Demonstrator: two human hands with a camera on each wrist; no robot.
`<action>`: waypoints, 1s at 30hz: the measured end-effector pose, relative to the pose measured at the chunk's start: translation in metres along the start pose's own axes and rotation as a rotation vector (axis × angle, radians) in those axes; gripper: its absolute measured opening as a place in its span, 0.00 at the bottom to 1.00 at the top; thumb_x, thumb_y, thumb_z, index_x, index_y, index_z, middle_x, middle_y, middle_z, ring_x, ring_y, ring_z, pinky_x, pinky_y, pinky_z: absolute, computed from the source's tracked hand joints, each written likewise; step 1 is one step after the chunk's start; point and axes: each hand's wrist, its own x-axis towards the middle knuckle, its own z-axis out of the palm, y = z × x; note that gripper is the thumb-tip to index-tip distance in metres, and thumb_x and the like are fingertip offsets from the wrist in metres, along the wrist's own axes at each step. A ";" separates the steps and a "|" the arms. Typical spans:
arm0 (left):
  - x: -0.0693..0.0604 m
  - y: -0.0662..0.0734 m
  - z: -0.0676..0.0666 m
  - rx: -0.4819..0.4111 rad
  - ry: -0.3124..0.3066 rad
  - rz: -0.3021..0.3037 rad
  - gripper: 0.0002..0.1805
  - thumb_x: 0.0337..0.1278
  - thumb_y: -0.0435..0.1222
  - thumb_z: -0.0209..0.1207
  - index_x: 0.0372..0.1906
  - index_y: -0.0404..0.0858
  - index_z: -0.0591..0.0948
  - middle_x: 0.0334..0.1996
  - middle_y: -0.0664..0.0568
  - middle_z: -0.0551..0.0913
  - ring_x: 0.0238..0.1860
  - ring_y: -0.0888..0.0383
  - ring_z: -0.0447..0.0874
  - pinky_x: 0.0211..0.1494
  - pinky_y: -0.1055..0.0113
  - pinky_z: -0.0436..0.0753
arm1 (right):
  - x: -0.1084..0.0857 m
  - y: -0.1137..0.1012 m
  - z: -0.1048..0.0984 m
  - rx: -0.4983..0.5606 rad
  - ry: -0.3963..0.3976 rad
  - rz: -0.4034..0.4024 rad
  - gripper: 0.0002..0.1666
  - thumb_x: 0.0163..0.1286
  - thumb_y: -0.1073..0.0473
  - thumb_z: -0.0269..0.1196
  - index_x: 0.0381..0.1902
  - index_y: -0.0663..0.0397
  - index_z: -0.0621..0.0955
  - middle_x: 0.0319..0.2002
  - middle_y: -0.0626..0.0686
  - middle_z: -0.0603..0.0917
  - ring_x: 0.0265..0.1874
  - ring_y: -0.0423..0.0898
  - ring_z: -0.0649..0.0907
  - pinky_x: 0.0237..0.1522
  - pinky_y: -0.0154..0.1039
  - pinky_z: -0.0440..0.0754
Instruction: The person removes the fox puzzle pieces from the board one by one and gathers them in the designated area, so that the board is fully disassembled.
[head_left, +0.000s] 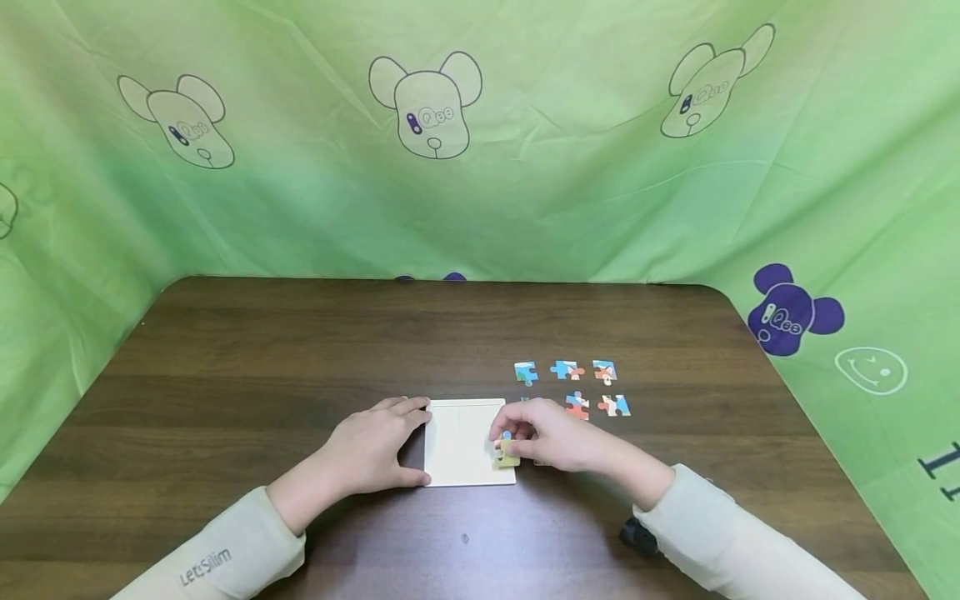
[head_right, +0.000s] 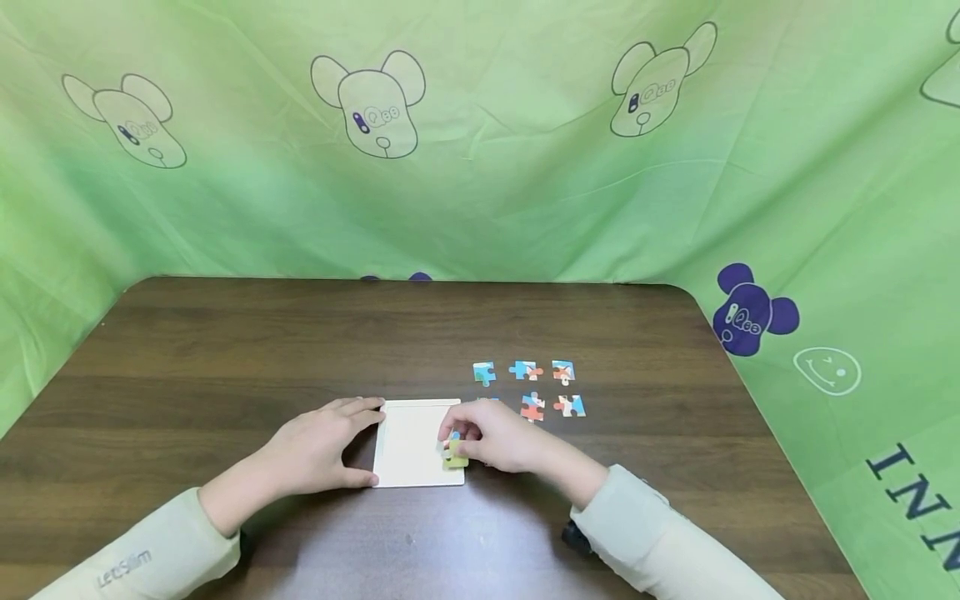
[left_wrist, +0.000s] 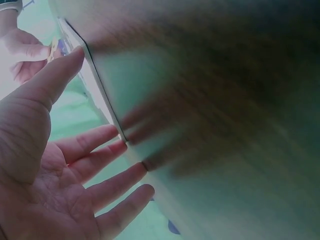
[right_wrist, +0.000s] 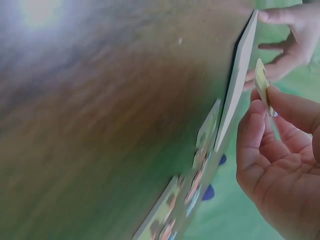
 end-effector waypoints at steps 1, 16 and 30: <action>0.000 0.000 0.000 -0.001 0.000 0.002 0.43 0.44 0.55 0.72 0.65 0.38 0.77 0.70 0.49 0.73 0.70 0.45 0.71 0.62 0.48 0.79 | -0.002 0.001 -0.002 0.002 0.005 0.000 0.08 0.65 0.69 0.62 0.40 0.54 0.83 0.28 0.45 0.80 0.27 0.35 0.77 0.33 0.30 0.78; 0.002 -0.004 0.003 -0.002 0.007 0.019 0.43 0.44 0.55 0.72 0.65 0.38 0.76 0.70 0.48 0.73 0.69 0.45 0.71 0.61 0.50 0.79 | -0.035 0.023 -0.039 0.019 0.125 0.016 0.08 0.67 0.66 0.64 0.44 0.56 0.84 0.33 0.49 0.84 0.29 0.37 0.76 0.30 0.31 0.75; 0.003 -0.005 0.003 0.005 0.008 0.016 0.43 0.44 0.56 0.72 0.65 0.39 0.76 0.70 0.50 0.73 0.70 0.48 0.71 0.59 0.50 0.81 | -0.068 0.047 -0.066 0.029 0.208 0.013 0.09 0.67 0.66 0.64 0.45 0.55 0.85 0.36 0.50 0.85 0.29 0.38 0.77 0.31 0.31 0.76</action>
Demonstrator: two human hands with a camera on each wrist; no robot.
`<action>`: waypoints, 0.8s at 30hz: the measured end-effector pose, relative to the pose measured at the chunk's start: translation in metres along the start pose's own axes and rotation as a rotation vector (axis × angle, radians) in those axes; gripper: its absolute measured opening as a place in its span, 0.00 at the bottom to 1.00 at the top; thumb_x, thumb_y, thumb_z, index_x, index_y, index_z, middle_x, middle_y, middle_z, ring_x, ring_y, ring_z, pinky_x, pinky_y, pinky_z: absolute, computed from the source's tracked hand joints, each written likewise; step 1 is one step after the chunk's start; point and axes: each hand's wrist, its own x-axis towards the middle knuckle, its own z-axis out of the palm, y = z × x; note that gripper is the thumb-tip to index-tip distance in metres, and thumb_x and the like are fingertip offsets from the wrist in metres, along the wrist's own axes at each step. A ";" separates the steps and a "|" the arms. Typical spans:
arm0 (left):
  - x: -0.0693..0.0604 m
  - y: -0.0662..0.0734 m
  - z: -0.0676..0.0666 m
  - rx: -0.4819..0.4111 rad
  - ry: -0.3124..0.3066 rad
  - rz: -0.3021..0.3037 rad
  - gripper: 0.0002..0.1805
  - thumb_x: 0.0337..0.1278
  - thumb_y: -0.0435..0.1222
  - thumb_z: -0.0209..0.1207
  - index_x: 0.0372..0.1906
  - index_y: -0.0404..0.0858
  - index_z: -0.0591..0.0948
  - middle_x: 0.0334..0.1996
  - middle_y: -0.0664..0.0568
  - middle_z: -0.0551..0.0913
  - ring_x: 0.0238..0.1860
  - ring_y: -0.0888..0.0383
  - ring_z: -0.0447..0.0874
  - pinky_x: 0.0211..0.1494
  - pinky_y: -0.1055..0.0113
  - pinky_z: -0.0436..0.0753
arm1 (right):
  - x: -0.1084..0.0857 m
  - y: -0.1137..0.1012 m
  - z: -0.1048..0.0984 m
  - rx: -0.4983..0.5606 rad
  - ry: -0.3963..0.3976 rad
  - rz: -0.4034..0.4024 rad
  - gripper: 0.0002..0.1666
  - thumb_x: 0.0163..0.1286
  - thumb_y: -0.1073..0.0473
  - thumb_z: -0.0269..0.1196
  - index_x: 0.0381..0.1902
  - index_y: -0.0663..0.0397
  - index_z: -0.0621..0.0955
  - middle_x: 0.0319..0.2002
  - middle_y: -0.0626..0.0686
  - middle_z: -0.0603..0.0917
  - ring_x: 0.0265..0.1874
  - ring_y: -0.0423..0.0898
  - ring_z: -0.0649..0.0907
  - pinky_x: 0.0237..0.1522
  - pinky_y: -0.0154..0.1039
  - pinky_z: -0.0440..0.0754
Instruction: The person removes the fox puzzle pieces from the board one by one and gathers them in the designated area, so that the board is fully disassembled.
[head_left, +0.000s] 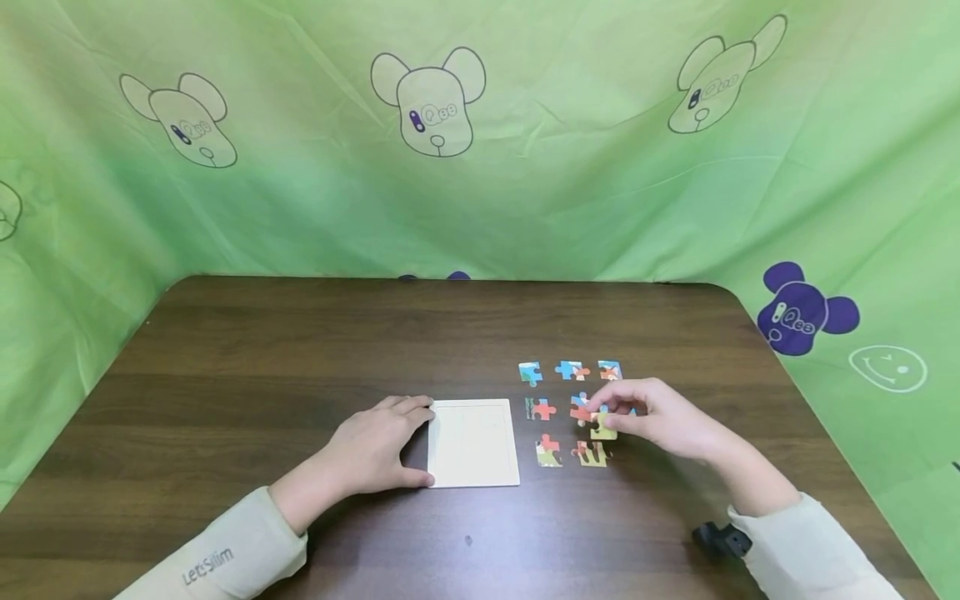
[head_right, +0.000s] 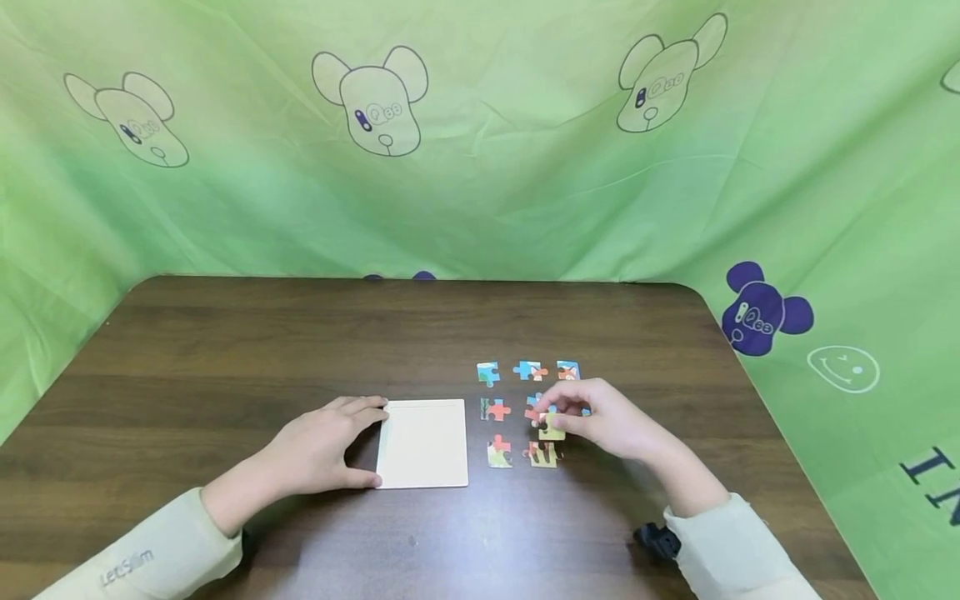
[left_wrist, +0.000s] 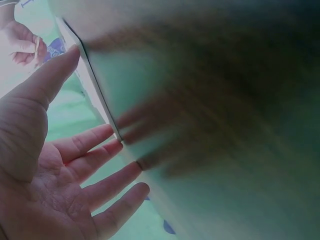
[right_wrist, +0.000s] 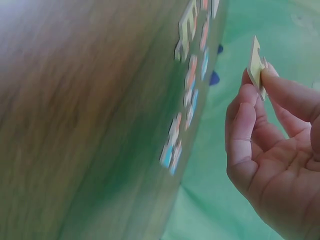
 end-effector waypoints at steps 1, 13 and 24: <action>0.000 0.000 0.000 -0.001 0.000 0.000 0.43 0.44 0.56 0.72 0.66 0.39 0.76 0.70 0.50 0.73 0.70 0.48 0.71 0.59 0.50 0.81 | -0.002 0.002 -0.002 0.004 0.001 0.002 0.10 0.67 0.67 0.64 0.45 0.57 0.84 0.34 0.49 0.84 0.29 0.38 0.77 0.31 0.31 0.76; 0.000 0.000 0.000 0.006 0.011 0.004 0.43 0.44 0.56 0.72 0.65 0.39 0.76 0.69 0.50 0.73 0.69 0.49 0.71 0.57 0.51 0.81 | -0.019 0.022 -0.018 0.022 -0.047 0.023 0.09 0.68 0.68 0.62 0.45 0.64 0.82 0.30 0.44 0.79 0.29 0.33 0.77 0.30 0.30 0.77; 0.000 0.000 0.001 0.018 0.007 0.011 0.43 0.44 0.56 0.72 0.64 0.39 0.77 0.69 0.50 0.73 0.69 0.49 0.72 0.56 0.51 0.82 | -0.023 0.033 -0.015 -0.030 -0.110 0.006 0.08 0.66 0.72 0.61 0.41 0.62 0.82 0.29 0.44 0.78 0.27 0.31 0.74 0.26 0.30 0.73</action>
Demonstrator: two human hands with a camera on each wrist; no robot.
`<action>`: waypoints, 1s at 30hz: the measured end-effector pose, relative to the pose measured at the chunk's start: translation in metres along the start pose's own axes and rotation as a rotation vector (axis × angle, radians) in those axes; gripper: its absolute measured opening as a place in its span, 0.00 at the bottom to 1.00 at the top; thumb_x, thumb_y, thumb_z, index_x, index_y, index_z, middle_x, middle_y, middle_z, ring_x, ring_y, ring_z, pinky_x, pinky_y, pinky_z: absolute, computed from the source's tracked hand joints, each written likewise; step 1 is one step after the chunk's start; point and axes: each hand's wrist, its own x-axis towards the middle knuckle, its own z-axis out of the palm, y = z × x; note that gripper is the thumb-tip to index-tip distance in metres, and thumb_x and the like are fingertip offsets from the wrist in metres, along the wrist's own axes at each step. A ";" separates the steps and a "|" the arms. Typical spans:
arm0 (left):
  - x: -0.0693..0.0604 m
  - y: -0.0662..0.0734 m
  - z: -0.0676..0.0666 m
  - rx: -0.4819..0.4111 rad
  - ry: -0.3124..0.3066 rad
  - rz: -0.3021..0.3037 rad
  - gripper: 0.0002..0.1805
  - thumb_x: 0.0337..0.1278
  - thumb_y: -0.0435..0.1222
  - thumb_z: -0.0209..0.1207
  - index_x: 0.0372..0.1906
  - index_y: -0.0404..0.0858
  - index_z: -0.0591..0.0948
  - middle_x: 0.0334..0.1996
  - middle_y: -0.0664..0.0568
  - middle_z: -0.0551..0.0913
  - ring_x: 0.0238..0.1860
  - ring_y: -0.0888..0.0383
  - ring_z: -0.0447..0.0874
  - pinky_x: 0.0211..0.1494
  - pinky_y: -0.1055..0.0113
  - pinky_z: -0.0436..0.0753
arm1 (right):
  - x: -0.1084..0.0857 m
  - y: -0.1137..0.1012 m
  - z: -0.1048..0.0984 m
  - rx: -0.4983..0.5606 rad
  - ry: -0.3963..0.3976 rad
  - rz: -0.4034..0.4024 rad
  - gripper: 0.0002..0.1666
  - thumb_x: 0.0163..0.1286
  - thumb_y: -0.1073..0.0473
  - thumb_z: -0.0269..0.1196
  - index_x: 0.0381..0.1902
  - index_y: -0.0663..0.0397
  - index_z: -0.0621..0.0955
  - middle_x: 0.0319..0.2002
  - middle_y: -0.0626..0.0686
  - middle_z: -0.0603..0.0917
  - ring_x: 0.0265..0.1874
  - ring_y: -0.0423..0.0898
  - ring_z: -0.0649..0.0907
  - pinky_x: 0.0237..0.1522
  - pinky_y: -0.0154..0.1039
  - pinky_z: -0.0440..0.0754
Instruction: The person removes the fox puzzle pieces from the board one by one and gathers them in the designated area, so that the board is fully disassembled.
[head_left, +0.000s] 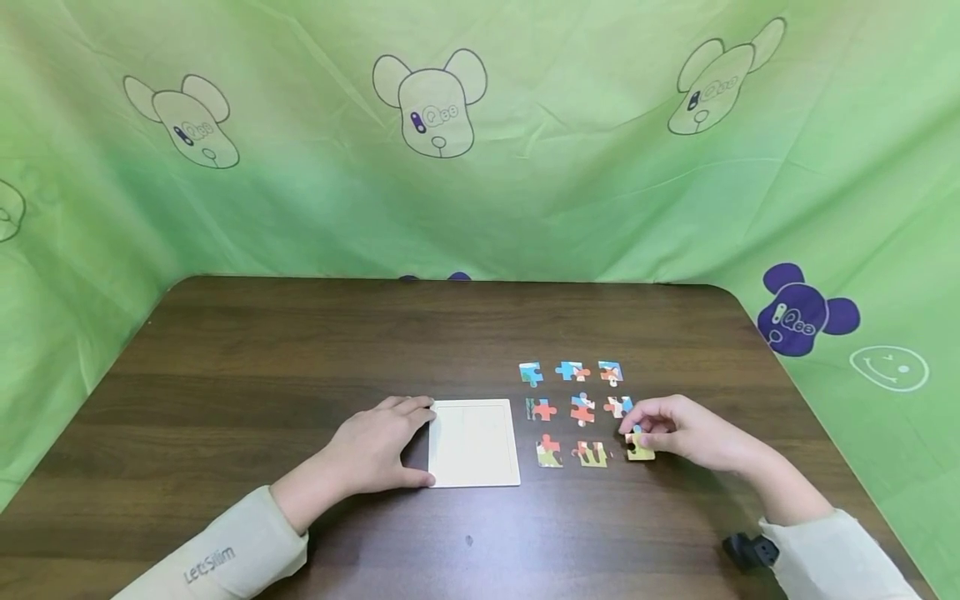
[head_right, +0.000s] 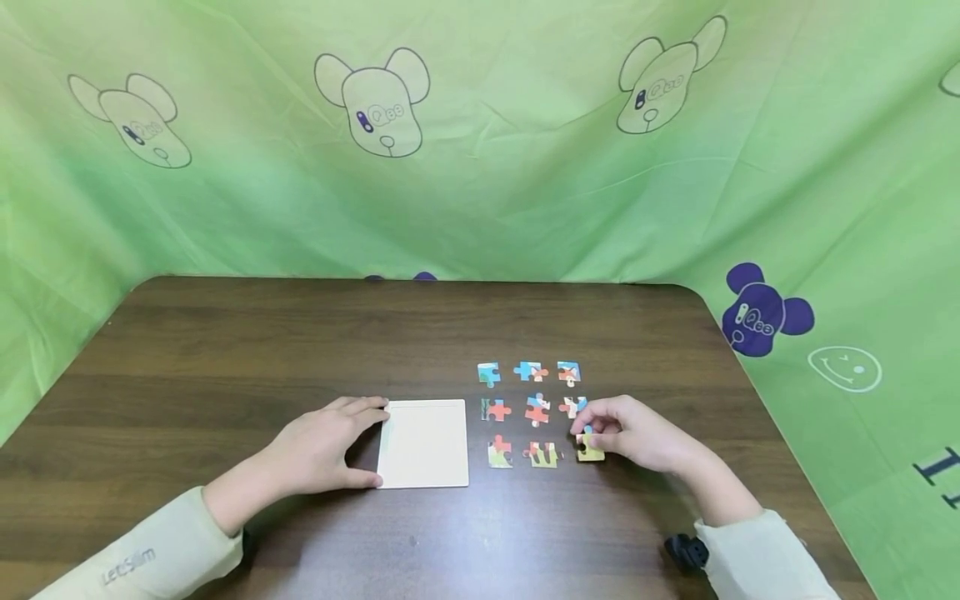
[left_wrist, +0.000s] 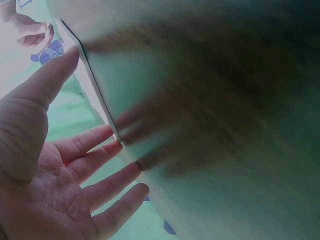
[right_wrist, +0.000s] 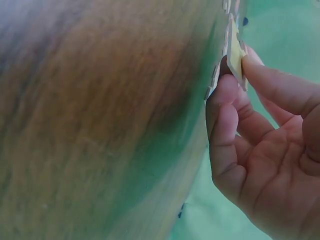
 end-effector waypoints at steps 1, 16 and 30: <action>0.000 0.000 0.000 0.000 -0.001 0.000 0.43 0.44 0.56 0.72 0.64 0.39 0.77 0.69 0.50 0.73 0.69 0.49 0.72 0.56 0.51 0.82 | 0.000 0.000 0.001 -0.010 -0.004 -0.001 0.08 0.66 0.72 0.60 0.41 0.62 0.82 0.29 0.44 0.79 0.27 0.31 0.74 0.26 0.30 0.73; 0.000 -0.001 0.001 -0.001 -0.010 -0.016 0.43 0.45 0.57 0.72 0.65 0.40 0.76 0.70 0.51 0.72 0.69 0.49 0.71 0.57 0.50 0.81 | 0.006 -0.006 0.003 -0.168 0.025 0.101 0.10 0.64 0.70 0.63 0.42 0.57 0.83 0.26 0.44 0.74 0.21 0.31 0.69 0.25 0.29 0.69; 0.006 -0.003 0.004 -0.063 -0.020 0.011 0.43 0.48 0.54 0.71 0.67 0.37 0.74 0.71 0.48 0.71 0.70 0.45 0.70 0.64 0.49 0.77 | -0.005 -0.001 -0.011 -0.297 0.101 0.154 0.11 0.65 0.61 0.67 0.44 0.58 0.83 0.28 0.42 0.77 0.24 0.30 0.71 0.28 0.30 0.72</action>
